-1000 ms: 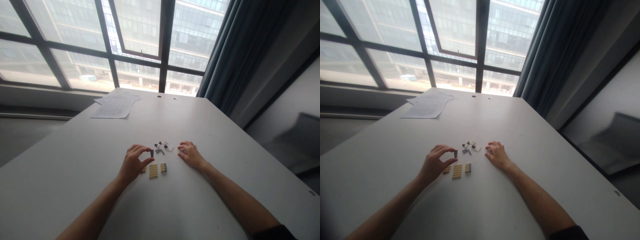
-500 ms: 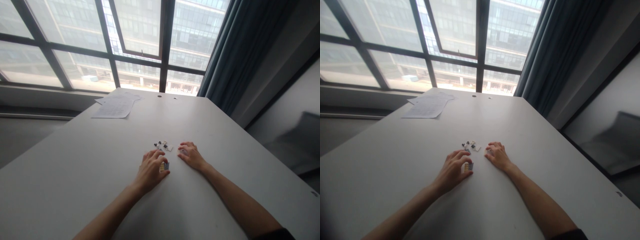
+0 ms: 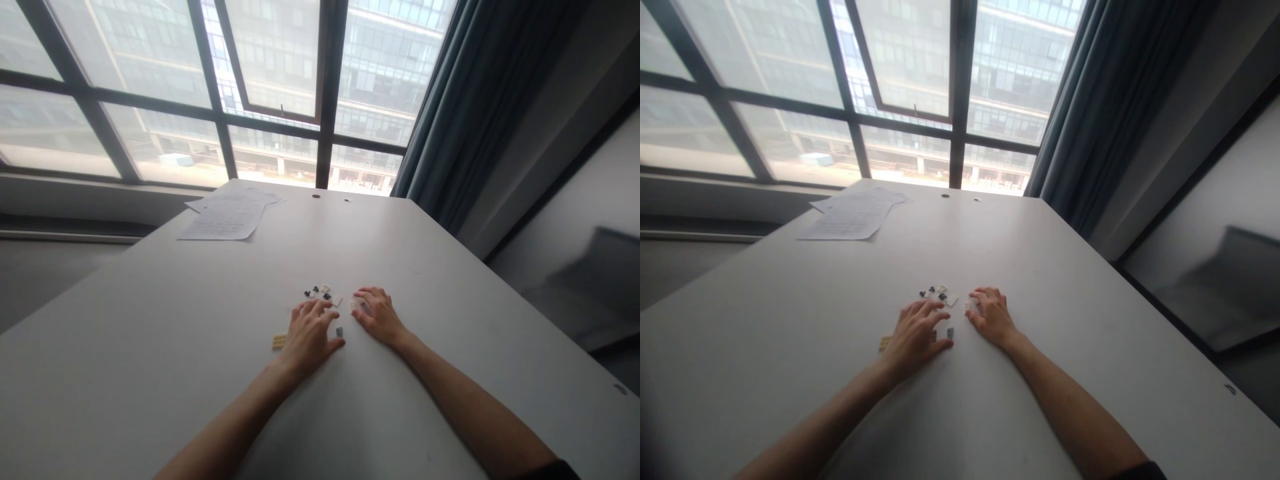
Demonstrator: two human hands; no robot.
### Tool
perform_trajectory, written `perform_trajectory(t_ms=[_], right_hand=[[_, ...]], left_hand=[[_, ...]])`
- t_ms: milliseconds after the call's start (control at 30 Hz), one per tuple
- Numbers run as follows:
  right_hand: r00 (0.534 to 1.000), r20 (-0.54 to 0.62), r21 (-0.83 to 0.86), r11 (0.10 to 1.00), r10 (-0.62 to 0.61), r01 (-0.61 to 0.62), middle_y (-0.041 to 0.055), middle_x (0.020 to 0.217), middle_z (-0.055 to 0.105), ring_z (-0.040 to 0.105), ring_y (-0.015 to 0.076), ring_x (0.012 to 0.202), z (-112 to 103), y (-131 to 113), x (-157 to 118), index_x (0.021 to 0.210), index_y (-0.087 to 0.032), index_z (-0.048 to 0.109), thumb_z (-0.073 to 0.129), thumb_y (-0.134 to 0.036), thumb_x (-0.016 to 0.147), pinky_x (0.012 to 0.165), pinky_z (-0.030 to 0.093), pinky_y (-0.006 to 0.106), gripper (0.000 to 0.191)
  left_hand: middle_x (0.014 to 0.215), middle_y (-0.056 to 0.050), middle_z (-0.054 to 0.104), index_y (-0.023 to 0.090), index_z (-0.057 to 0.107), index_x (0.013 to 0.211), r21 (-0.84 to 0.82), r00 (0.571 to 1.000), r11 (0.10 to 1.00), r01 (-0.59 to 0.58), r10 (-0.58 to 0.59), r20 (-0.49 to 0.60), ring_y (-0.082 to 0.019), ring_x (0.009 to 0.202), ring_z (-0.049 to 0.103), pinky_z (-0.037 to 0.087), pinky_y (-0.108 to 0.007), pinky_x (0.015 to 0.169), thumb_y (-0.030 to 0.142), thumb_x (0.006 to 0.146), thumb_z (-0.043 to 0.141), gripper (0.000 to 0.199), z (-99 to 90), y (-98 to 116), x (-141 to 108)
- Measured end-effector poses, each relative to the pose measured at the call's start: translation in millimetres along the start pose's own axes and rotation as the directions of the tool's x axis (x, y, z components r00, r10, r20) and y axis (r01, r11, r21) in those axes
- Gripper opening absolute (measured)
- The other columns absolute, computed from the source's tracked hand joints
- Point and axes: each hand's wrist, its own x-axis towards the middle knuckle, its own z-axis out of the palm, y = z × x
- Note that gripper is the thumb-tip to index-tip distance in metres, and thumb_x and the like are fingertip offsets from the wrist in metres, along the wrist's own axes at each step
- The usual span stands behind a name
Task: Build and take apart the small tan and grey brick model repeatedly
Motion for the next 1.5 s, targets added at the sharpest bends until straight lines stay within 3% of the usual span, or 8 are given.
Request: perform_trajectory(t_ms=[233, 467, 633, 867, 1067, 1267, 1400, 1500], right_hand=[[1.000, -0.008, 0.025, 1.000, 0.002, -0.001, 0.0083, 0.122, 0.056, 0.044, 0.0248, 0.117, 1.2, -6.4, 3.4, 0.111, -0.022, 0.063, 0.061, -0.028, 0.081, 0.100, 0.032, 0.043, 0.031], [0.985, 0.082, 0.024, 0.989, -0.149, 0.147, 0.0050, 0.124, 0.056, 0.042, 0.0240, 0.120, 1.7, -19.5, 8.4, 0.103, -0.028, 0.068, 0.061, -0.019, 0.082, 0.100, 0.031, 0.044, 0.024], [0.952, 0.133, -0.011, 0.960, -0.275, 0.279, 0.0025, 0.126, 0.056, 0.039, 0.0233, 0.123, 5.6, -27.1, 12.9, 0.105, -0.031, 0.069, 0.055, -0.017, 0.087, 0.102, 0.030, 0.043, 0.027], [0.954, 0.177, -0.019, 0.968, -0.243, 0.250, 0.0048, 0.133, 0.052, 0.036, 0.0263, 0.126, 14.8, -39.9, 34.2, 0.115, -0.029, 0.064, 0.065, -0.023, 0.081, 0.103, 0.029, 0.047, 0.034], [0.896, 0.331, -0.037, 0.944, -0.297, 0.327, 0.0039, 0.143, 0.042, 0.027, 0.0303, 0.136, 15.8, -45.8, 53.6, 0.117, -0.032, 0.062, 0.064, -0.024, 0.082, 0.105, 0.023, 0.056, 0.036], [0.900, 0.300, -0.035, 0.939, -0.317, 0.342, 0.0053, 0.141, 0.045, 0.026, 0.0294, 0.136, 19.7, -48.0, 53.8, 0.107, -0.028, 0.065, 0.064, -0.020, 0.082, 0.106, 0.019, 0.057, 0.026], [0.948, 0.206, 0.232, 0.953, -0.243, 0.194, 0.0071, 0.136, 0.048, 0.034, 0.0256, 0.132, 10.8, -57.6, 43.0, 0.101, -0.024, 0.068, 0.063, -0.027, 0.083, 0.108, 0.025, 0.048, 0.018], [0.957, 0.227, 0.611, 0.791, -0.183, 0.007, 0.0079, 0.132, 0.051, 0.044, 0.0217, 0.125, 0.9, -68.3, 31.7, 0.097, -0.021, 0.069, 0.059, -0.038, 0.086, 0.106, 0.032, 0.039, 0.023]], left_hand=[[0.105, -0.006, 0.065, 0.023, 0.065, 0.094, -0.026, 0.952, 0.998, 0.061, -0.066, -0.299, -0.026, 0.101, 0.055, 0.038, -0.045, 0.091, 0.034, 0.080, 0.065, 0.019, -26.3, -42.8, -16.6], [0.102, -0.007, 0.064, 0.021, 0.064, 0.090, 0.009, 0.880, 0.996, 0.086, -0.072, -0.469, -0.025, 0.099, 0.055, 0.039, -0.042, 0.089, 0.029, 0.084, 0.057, 0.012, -32.0, -61.1, -26.3], [0.102, -0.007, 0.064, 0.021, 0.064, 0.088, 0.027, 0.878, 0.996, 0.087, -0.064, -0.475, -0.025, 0.100, 0.056, 0.039, -0.042, 0.088, 0.029, 0.085, 0.056, 0.011, -28.9, -61.9, -27.8], [0.101, -0.007, 0.065, 0.021, 0.064, 0.087, 0.033, 0.880, 0.995, 0.092, -0.066, -0.470, -0.024, 0.099, 0.055, 0.039, -0.041, 0.089, 0.028, 0.085, 0.056, 0.011, -26.0, -62.5, -29.9], [0.102, -0.006, 0.064, 0.022, 0.063, 0.087, 0.044, 0.884, 0.996, 0.077, -0.048, -0.465, -0.025, 0.101, 0.055, 0.038, -0.042, 0.090, 0.027, 0.085, 0.056, 0.009, -24.4, -62.2, -30.7], [0.100, -0.007, 0.064, 0.021, 0.063, 0.086, 0.041, 0.881, 0.998, 0.053, -0.027, -0.472, -0.025, 0.099, 0.055, 0.038, -0.042, 0.088, 0.026, 0.084, 0.056, 0.009, -24.4, -62.3, -30.8], [0.100, -0.006, 0.065, 0.022, 0.064, 0.089, 0.017, 0.889, 0.999, 0.027, -0.016, -0.457, -0.024, 0.101, 0.055, 0.039, -0.041, 0.090, 0.026, 0.084, 0.058, 0.010, -25.6, -57.3, -30.4], [0.099, -0.005, 0.066, 0.024, 0.066, 0.097, -0.016, 0.891, 0.998, -0.056, 0.043, -0.452, -0.023, 0.101, 0.055, 0.041, -0.040, 0.090, 0.028, 0.084, 0.061, 0.015, -27.0, -45.0, -28.5]])
